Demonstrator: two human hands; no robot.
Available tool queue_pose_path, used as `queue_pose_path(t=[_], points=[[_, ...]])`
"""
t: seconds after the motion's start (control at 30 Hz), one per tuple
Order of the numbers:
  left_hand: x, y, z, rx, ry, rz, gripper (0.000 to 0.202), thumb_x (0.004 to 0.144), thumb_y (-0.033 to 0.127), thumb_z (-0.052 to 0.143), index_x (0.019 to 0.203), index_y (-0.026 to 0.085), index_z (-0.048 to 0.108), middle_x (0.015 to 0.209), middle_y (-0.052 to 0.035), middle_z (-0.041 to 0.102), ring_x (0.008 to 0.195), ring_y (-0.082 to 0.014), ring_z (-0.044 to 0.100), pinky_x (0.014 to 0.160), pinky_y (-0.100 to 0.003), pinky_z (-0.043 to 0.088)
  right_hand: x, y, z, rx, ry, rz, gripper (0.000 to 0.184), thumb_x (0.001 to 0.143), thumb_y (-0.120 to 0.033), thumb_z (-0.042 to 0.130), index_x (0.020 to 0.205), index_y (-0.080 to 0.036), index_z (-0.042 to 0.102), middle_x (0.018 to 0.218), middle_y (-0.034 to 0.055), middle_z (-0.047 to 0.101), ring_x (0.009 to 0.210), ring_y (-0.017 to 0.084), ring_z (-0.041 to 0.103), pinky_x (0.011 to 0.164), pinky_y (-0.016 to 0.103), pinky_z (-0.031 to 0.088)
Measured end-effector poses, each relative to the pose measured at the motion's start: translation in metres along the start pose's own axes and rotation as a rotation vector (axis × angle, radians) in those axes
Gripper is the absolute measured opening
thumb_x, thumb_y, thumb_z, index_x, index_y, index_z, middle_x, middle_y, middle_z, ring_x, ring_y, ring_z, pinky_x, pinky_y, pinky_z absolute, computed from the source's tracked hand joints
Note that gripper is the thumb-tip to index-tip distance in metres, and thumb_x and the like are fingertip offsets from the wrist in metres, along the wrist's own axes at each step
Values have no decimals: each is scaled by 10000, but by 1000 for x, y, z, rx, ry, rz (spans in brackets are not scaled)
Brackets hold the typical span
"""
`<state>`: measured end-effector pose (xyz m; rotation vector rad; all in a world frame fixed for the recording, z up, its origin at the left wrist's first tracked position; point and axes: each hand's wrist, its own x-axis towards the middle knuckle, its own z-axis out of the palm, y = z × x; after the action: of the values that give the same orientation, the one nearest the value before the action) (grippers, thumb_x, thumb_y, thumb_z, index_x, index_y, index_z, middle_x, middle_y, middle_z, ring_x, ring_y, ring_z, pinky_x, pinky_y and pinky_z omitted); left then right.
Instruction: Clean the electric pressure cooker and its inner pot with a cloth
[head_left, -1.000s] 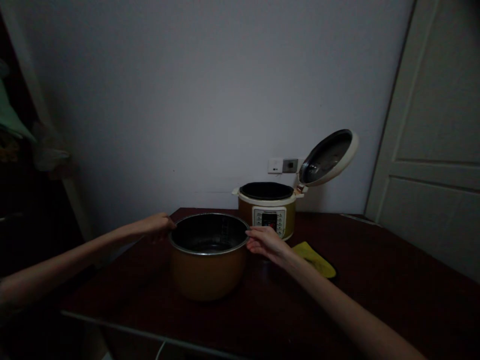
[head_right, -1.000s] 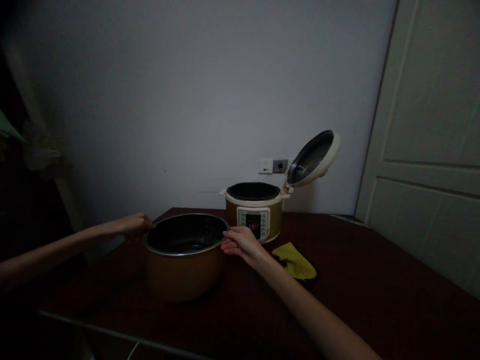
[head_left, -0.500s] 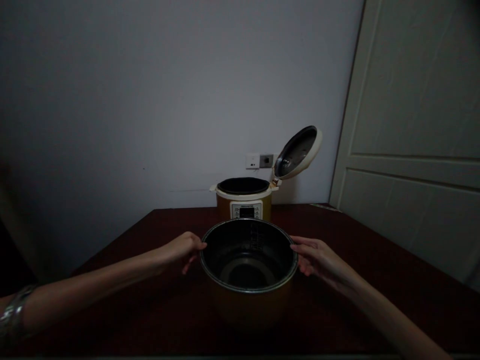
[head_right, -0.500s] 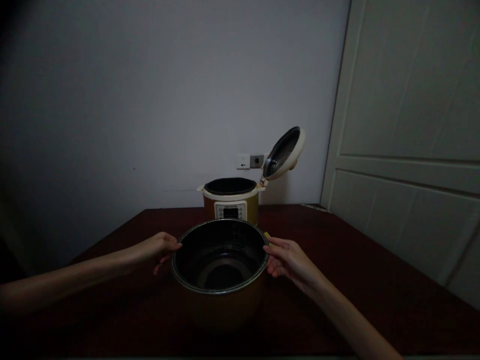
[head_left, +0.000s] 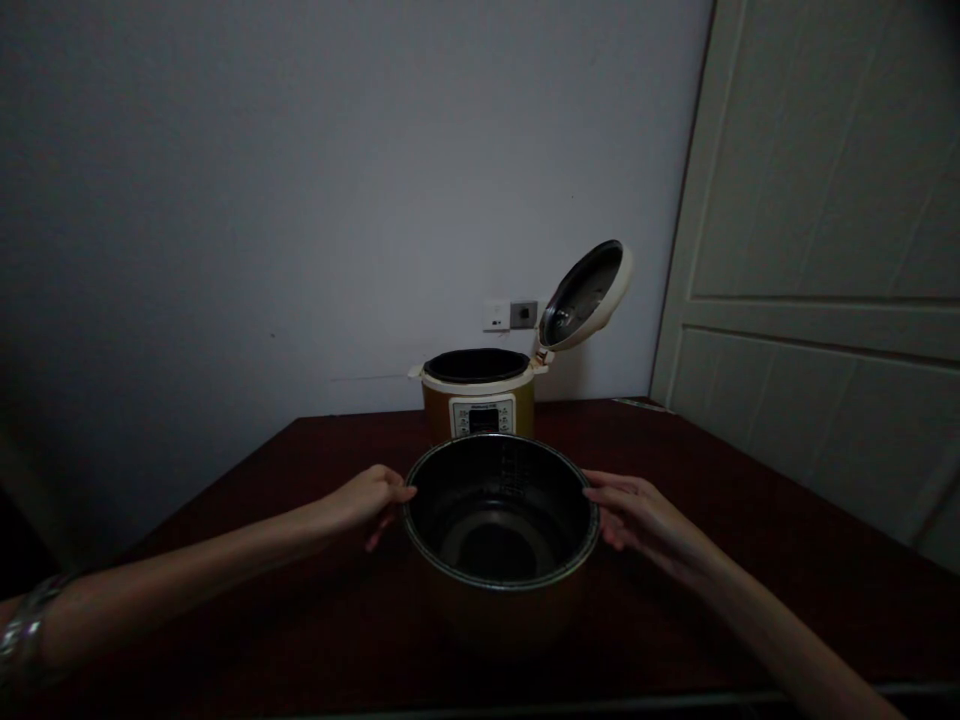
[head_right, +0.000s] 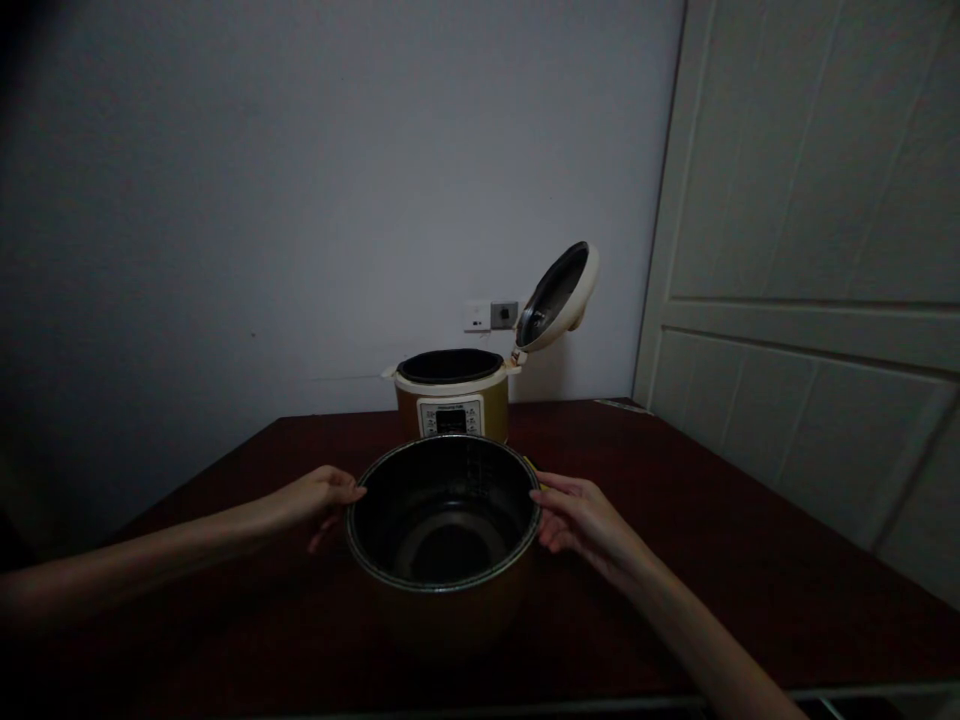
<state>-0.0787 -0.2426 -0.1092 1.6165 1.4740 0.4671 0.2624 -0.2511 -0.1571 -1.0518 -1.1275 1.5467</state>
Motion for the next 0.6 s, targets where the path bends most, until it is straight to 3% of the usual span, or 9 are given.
queue_pose_path(t=[0.27, 0.6], points=[[3, -5, 1, 17, 0, -7, 462, 668, 616, 529, 533, 190, 408, 438, 60, 416, 324, -92, 399, 372, -250, 310, -1, 0, 2, 5, 5, 6, 483, 797, -148, 602, 1248, -22, 485, 540, 17, 629, 391, 79, 568, 357, 130, 470], [3, -12, 2, -8, -14, -44, 476, 628, 637, 562, 548, 192, 413, 429, 62, 417, 320, -92, 395, 368, -243, 301, -3, 9, 2, -23, -12, -18, 559, 755, -233, 674, 1260, -59, 510, 536, 12, 630, 409, 95, 579, 368, 153, 472]])
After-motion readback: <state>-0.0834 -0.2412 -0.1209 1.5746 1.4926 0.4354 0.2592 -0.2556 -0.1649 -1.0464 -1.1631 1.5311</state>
